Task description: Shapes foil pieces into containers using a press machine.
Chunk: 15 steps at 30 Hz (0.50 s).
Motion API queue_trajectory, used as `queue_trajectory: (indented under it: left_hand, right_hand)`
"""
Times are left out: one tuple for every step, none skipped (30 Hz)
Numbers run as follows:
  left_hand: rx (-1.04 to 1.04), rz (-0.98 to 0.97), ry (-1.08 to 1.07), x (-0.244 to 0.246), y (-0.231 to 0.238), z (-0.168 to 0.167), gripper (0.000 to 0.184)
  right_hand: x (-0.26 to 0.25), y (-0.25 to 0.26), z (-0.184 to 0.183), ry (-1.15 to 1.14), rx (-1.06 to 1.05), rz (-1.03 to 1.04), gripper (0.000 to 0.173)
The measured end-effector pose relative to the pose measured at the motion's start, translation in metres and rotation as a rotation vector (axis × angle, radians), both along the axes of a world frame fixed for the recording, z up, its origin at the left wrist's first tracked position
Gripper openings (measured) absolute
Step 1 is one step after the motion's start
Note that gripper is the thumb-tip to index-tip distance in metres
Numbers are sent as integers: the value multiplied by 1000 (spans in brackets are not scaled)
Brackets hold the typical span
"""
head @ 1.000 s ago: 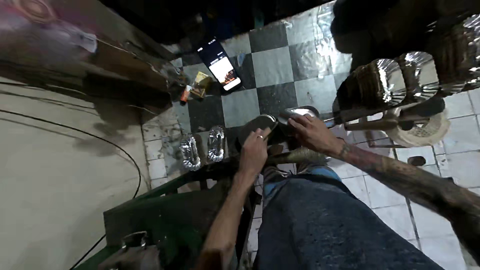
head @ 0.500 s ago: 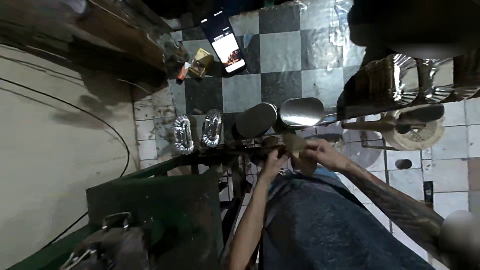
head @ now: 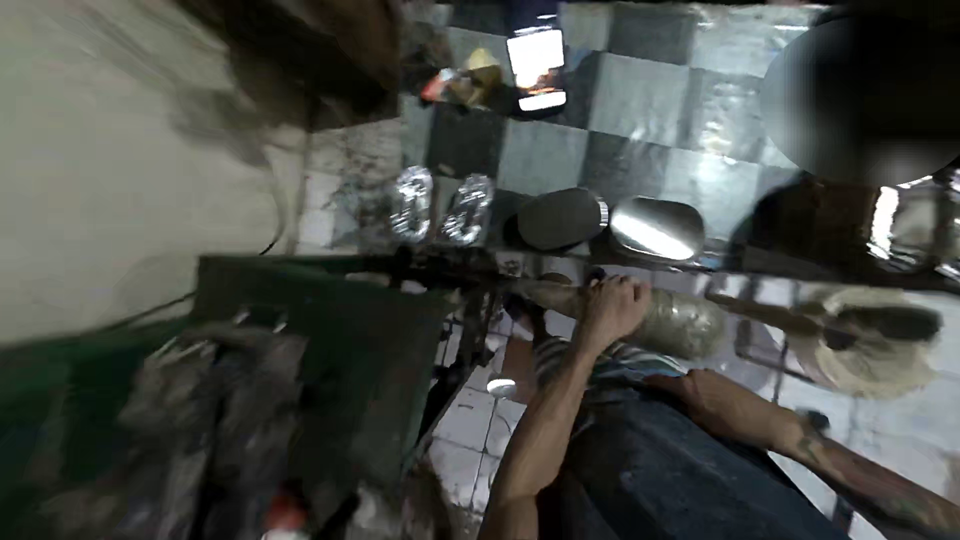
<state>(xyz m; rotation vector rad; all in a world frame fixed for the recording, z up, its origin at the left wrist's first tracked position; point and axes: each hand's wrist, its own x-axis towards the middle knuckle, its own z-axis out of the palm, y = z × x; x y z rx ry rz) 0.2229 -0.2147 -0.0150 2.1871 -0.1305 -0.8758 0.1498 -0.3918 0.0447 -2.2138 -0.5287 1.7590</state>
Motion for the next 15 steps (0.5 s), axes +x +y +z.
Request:
queue_trajectory:
  left_hand:
    - [-29, 146, -131, -12, 28, 26, 45]
    - [-62, 312, -265, -28, 54, 48, 42]
    - [-105, 484, -391, -45, 79, 65, 42]
    - [-165, 655, -505, -60, 102, 75, 45]
    - [-223, 821, -596, -70, 123, 83, 52]
    - [-271, 967, -661, -75, 145, 91, 62]
    - [-285, 1088, -742, -74, 168, 99, 61]
    - [-272, 1201, -845, -66, 192, 108, 57]
    - [-251, 1277, -932, -55, 218, 117, 52]
    - [-275, 1335, -976, -45, 243, 125, 48]
    - [-304, 1376, -995, -36, 265, 133, 47]
    - [-312, 1408, -992, -31, 283, 140, 49]
    - [-273, 1421, -977, -28, 297, 146, 51]
    - [-180, 1402, -925, -33, 304, 151, 53]
    - [-10, 1376, -831, -45, 307, 156, 54]
  right_hand:
    - [5, 7, 1, -33, 4, 56, 45]
    - [9, 16, 5, -96, 50, 97, 44]
    - [14, 28, 6, -178, 121, 137, 42]
    - [20, 43, 8, -239, 184, 172, 40]
    - [26, 62, 13, -295, 251, 201, 38]
    - [32, 81, 18, -358, 330, 224, 37]
    - [38, 101, 23, -402, 396, 244, 36]
    - [41, 120, 29, -444, 457, 264, 37]
    - [42, 139, 35, -476, 507, 278, 38]
    - [41, 156, 42, -483, 530, 298, 40]
    - [40, 172, 50, -476, 532, 325, 42]
    - [38, 187, 54, -476, 524, 355, 45]
    - [37, 202, 56, -481, 514, 380, 46]
    - [34, 215, 56, -484, 505, 396, 45]
    - [31, 226, 54, -485, 498, 409, 44]
